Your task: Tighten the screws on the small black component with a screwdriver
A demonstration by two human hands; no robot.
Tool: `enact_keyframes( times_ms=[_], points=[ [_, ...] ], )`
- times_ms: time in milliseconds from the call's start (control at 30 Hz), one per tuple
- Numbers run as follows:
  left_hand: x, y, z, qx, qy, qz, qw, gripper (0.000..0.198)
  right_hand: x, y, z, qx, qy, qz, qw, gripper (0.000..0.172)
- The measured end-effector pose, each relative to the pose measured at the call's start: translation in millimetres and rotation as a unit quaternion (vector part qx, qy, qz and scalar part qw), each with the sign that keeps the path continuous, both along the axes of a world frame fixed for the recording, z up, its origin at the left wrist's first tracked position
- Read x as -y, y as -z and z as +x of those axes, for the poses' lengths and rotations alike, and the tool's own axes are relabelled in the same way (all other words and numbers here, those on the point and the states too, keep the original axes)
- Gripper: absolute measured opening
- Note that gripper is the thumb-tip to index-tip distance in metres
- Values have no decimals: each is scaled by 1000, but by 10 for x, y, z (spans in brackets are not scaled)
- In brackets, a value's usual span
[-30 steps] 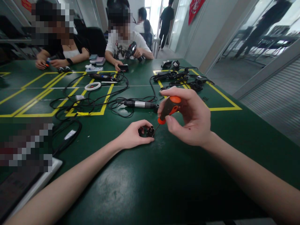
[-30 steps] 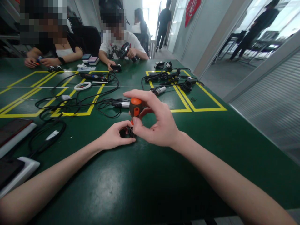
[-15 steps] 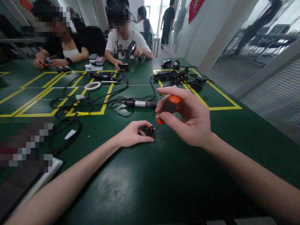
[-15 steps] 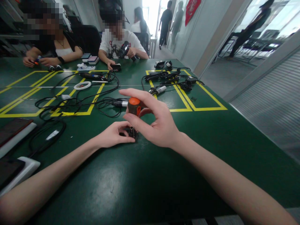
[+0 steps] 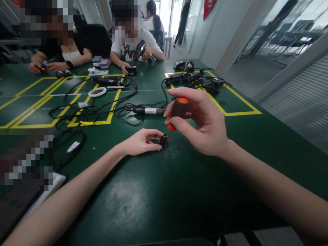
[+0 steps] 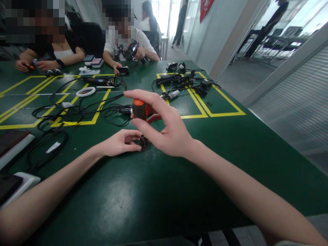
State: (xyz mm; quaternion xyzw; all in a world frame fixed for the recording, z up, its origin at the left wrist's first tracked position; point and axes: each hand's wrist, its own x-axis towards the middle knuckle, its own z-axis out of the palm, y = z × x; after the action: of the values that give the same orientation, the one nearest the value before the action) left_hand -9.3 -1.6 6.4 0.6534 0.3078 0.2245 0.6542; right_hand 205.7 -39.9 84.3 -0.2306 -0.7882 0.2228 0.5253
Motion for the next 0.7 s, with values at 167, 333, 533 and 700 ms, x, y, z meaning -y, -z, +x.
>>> enact_keyframes(
  times_ms=[167, 333, 533, 700],
  points=[
    [9, 1, 6, -3, -7, 25, 1000, 38, 9, -2, 0, 6, 17, -18, 1000, 45],
    [123, 5, 94, -48, -66, 87, 993, 37, 21, 22, -9, -13, -8, 8, 1000, 46],
    [213, 62, 181, -64, -94, 113, 987, 43, 36, 75, -16, -21, -10, 18, 1000, 48],
    [173, 49, 167, -36, -72, 65, 995, 39, 16, 105, 7, -22, -10, 19, 1000, 49]
  ],
)
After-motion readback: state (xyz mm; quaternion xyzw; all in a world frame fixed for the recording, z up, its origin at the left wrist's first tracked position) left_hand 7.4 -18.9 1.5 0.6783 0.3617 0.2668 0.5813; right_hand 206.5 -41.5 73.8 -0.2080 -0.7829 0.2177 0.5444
